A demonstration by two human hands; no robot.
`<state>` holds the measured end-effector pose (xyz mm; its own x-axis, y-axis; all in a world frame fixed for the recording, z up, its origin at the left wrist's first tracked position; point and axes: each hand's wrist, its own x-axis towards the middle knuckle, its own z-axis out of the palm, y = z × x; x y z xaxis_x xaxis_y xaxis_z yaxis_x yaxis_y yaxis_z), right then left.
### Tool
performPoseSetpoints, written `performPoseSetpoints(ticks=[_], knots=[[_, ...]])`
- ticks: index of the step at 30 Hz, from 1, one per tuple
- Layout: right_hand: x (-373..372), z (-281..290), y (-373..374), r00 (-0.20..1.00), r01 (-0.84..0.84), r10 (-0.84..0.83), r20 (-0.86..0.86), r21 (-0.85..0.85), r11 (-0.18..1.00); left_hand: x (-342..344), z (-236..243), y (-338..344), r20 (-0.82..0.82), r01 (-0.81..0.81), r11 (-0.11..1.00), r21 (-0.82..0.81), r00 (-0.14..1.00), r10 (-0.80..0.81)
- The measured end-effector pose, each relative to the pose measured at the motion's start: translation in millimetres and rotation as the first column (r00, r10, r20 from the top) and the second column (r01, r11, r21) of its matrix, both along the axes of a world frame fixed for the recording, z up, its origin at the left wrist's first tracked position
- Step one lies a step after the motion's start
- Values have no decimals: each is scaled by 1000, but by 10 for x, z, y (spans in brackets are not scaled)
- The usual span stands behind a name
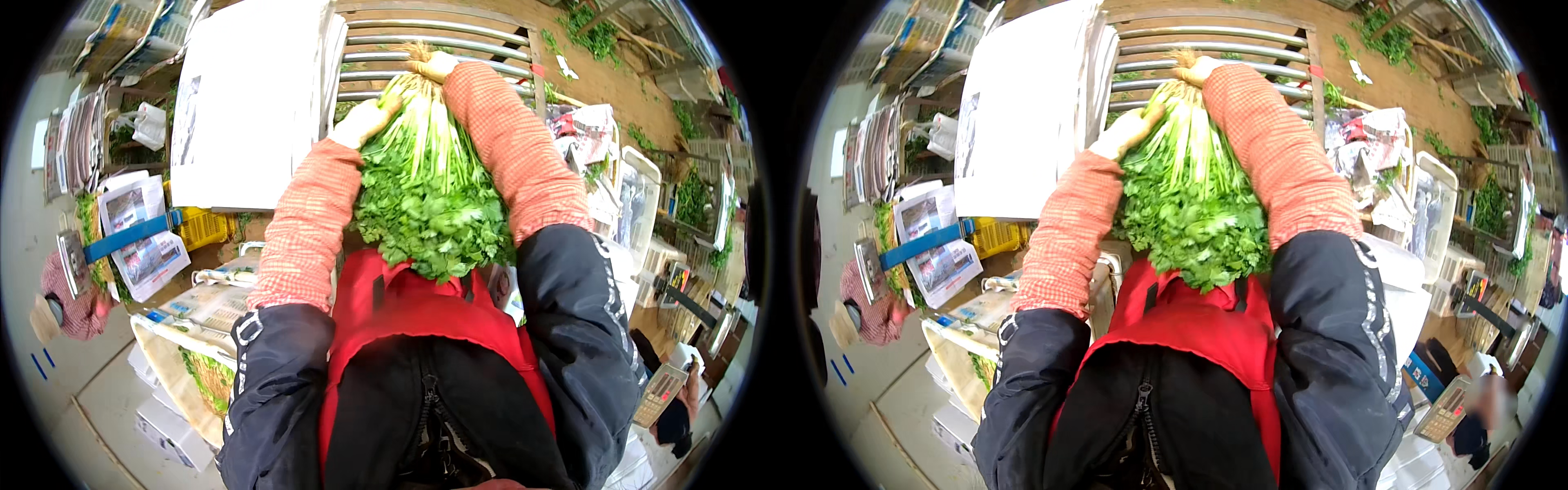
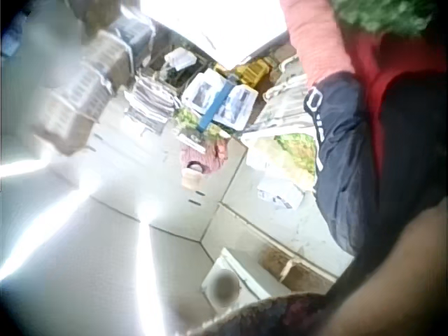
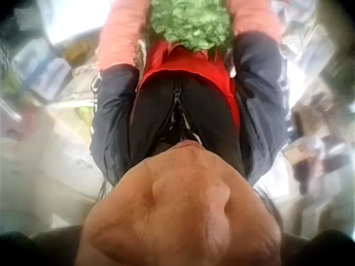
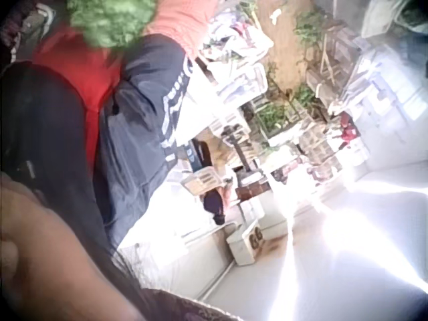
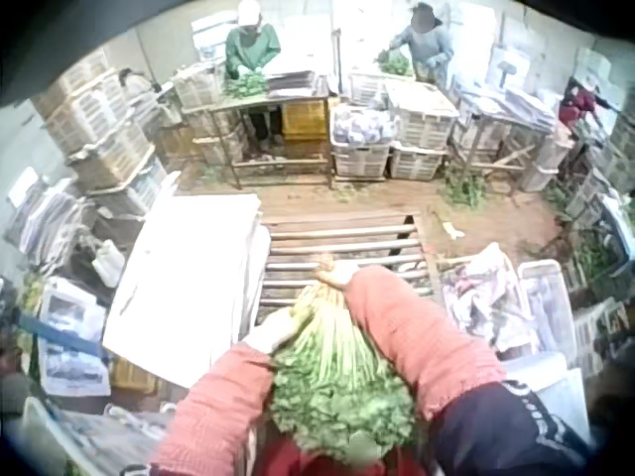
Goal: The person wraps bundles of green leafy vegetables in newspaper sheets. They pick up a bundle, place it on a sheet of newspaper, fold the paper around the greens, and place the wrapped bundle into a white plastic basket. The process is repeated for multiple bundles.
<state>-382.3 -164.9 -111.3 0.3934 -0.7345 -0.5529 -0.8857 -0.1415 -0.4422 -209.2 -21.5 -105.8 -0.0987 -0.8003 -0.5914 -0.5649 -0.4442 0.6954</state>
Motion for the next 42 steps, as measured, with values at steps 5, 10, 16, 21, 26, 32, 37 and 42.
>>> performPoseSetpoints(ticks=[5,10,16,21,26,32,37,42], knots=[[-1338,53,55,863,157,-163,478,53,986,61,72,50,64,153,988,-17,986,-151],[-1562,259,1086,849,244,-383,363,372,895,8,241,168,-159,146,981,-130,973,-166],[-1128,134,1624,439,440,-650,620,482,758,-252,335,420,-493,-207,977,-46,855,158],[-1048,981,1971,768,606,-507,391,-191,772,-190,796,539,-283,-259,956,-136,935,213],[-808,265,1789,861,389,-479,-172,-385,837,-67,142,287,397,-203,967,-153,884,248],[-1403,430,1498,824,551,-533,192,-45,834,37,136,320,261,-168,981,-95,947,187],[-1679,-224,1330,834,466,-493,248,161,870,15,65,306,438,-11,996,-91,897,50],[-1359,-189,1465,737,560,-588,334,186,807,-16,-82,349,607,182,929,-321,792,55]])
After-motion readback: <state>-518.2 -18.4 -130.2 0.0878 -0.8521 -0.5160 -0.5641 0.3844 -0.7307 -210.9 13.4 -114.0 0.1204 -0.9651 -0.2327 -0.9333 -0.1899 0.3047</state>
